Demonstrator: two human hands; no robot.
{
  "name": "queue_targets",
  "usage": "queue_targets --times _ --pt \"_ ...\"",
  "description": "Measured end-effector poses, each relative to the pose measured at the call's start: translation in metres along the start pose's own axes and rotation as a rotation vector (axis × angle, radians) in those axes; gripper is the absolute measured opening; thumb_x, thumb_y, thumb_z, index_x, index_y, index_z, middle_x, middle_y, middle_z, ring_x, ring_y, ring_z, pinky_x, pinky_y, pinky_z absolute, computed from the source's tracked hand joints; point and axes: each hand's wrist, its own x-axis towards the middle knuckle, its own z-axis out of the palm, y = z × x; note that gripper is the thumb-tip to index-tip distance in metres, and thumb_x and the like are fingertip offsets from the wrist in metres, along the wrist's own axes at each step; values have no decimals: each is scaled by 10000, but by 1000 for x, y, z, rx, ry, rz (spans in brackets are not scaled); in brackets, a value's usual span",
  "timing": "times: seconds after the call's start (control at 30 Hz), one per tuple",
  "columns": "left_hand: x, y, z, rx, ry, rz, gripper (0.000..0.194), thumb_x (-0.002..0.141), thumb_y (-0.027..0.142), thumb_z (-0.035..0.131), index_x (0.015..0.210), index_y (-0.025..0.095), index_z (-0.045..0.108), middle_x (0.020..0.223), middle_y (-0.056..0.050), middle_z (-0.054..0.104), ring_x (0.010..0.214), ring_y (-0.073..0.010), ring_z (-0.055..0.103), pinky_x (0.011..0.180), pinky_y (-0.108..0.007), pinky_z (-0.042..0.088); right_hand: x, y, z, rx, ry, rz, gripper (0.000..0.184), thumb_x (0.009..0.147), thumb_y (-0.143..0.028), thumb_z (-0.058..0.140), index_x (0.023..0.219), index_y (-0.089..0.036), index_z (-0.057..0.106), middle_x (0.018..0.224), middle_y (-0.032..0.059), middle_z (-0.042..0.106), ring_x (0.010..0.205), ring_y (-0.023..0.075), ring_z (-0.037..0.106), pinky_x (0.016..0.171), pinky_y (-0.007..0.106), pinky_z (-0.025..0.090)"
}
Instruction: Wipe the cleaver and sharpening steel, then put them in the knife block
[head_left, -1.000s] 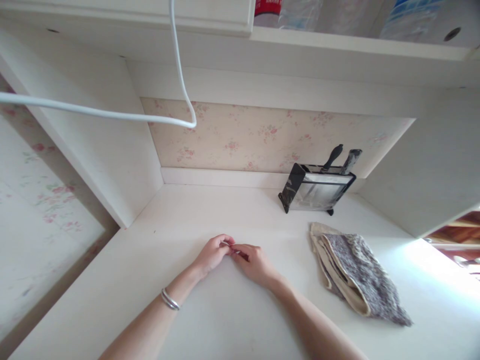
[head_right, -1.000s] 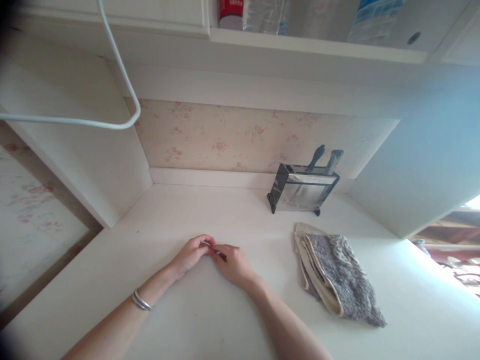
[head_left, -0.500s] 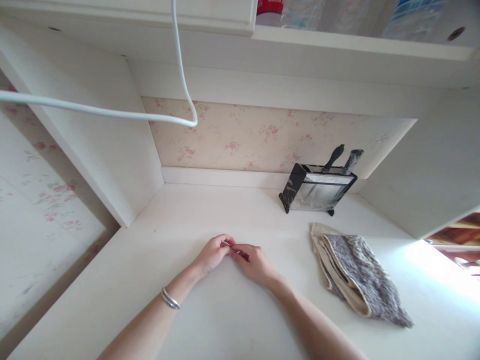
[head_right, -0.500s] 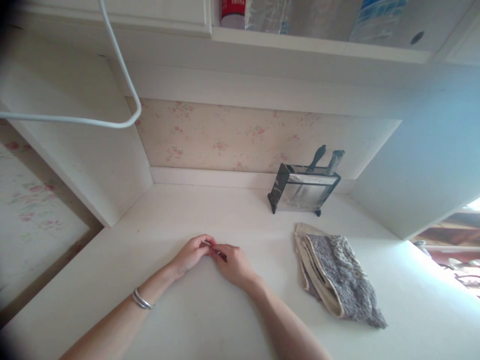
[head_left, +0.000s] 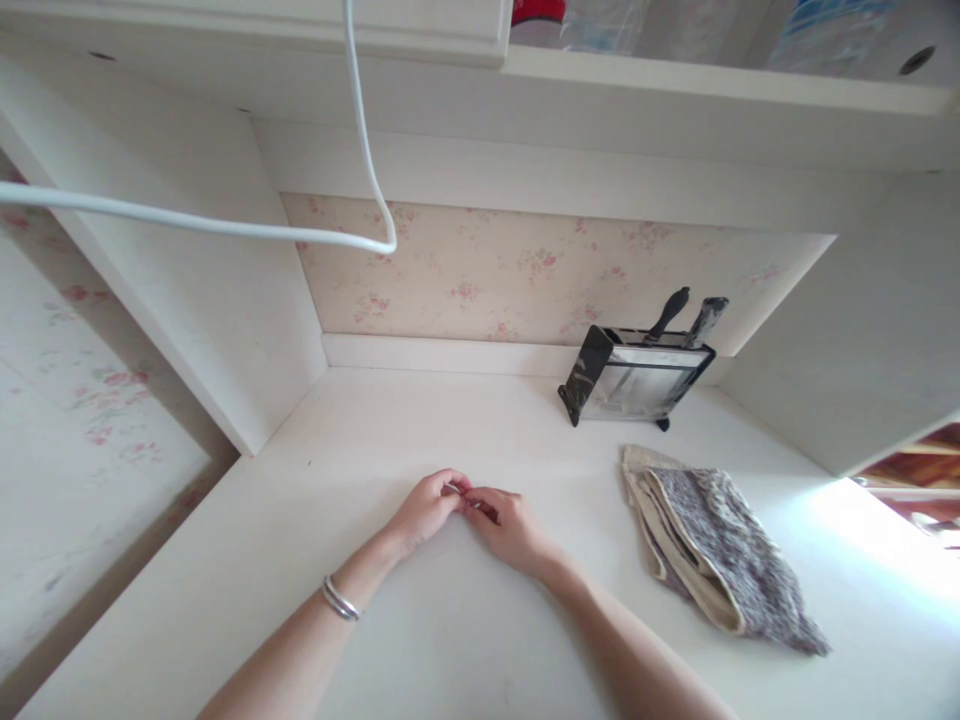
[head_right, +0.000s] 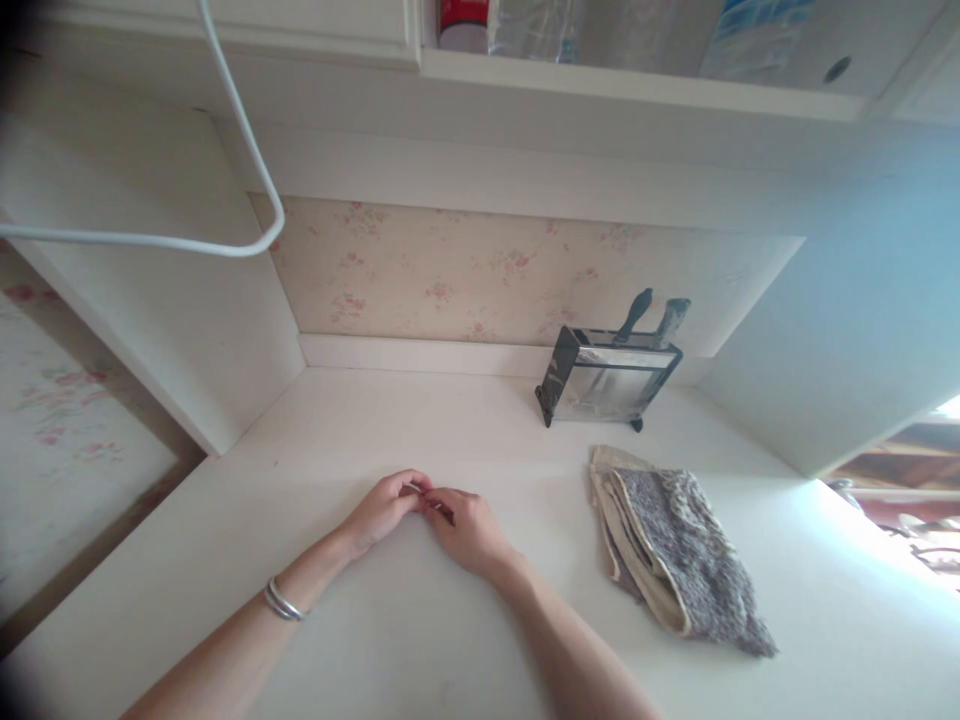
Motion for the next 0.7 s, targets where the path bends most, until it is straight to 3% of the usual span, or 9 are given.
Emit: queue_targets --times 0.7 --pt "-1 4 0 3 8 -5 206 695 166 515 860 179 639 873 -37 680 830 -188 618 783 -279 445 0 -1 -1 -15 1 11 227 890 -300 496 1014 -233 674 912 23 705 761 146 624 684 241 452"
